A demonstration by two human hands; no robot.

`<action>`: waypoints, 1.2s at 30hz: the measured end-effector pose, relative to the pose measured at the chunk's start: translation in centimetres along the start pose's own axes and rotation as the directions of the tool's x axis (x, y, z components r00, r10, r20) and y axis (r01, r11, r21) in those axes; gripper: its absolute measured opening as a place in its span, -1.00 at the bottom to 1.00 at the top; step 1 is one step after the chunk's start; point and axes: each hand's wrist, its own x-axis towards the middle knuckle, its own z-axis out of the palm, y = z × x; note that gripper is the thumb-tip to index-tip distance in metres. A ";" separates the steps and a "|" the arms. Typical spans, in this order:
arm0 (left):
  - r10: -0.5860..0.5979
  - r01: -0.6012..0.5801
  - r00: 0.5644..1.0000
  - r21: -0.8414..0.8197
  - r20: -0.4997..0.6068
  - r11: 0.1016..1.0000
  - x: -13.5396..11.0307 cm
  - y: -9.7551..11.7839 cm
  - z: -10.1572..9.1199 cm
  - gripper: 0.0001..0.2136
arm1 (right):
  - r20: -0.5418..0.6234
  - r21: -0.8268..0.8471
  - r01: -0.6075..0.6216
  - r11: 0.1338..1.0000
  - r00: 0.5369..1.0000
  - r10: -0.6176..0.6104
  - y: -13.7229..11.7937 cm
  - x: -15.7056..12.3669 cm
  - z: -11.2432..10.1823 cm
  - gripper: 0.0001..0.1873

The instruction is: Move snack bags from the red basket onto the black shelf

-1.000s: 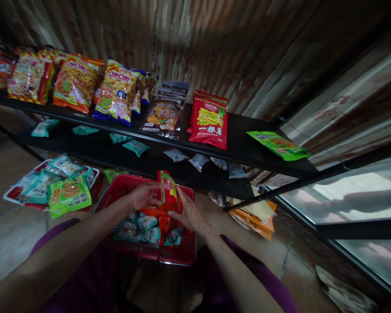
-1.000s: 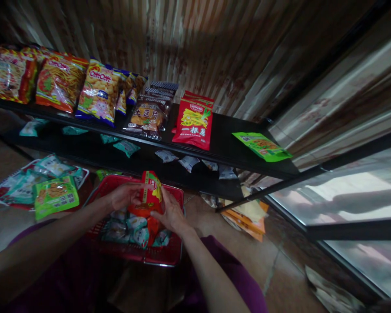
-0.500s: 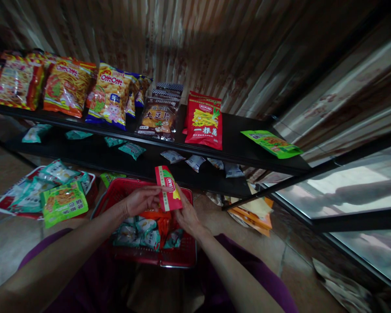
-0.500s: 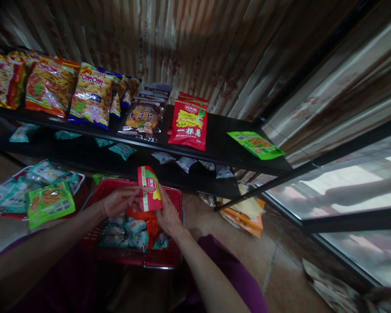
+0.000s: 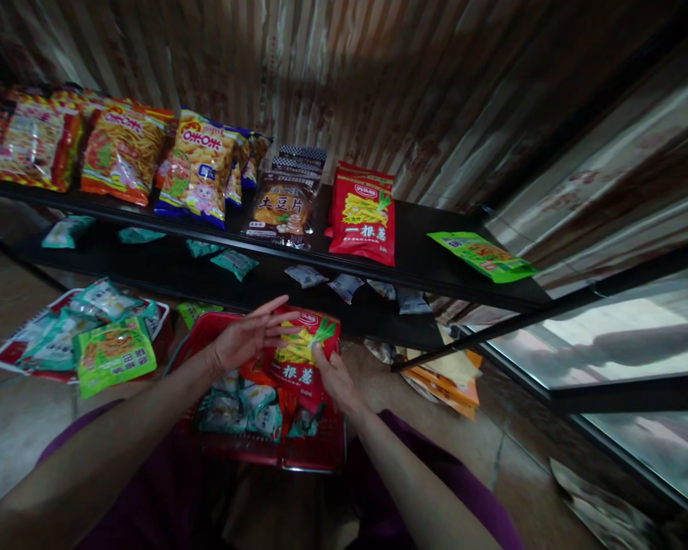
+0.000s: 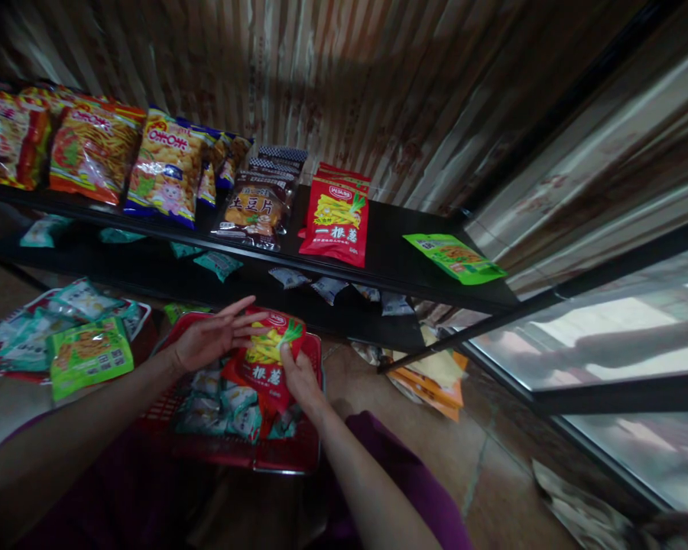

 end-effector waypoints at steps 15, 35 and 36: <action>-0.013 0.075 0.911 0.133 -0.413 0.988 0.8 -1.1 0.3 -0.71 | 0.059 0.309 -0.244 0.919 0.970 0.237 -1.4 -1.2 -1.3 -0.52; 0.049 0.087 0.802 0.198 -0.595 0.976 3.4 -2.6 1.3 -0.80 | 0.033 0.493 -0.154 0.856 0.987 0.158 -2.7 0.7 -0.7 -0.53; 0.059 0.071 0.808 0.196 -0.586 0.978 3.6 -2.6 1.3 -0.80 | 0.025 0.501 -0.149 0.853 0.987 0.157 -2.8 0.7 -0.6 -0.53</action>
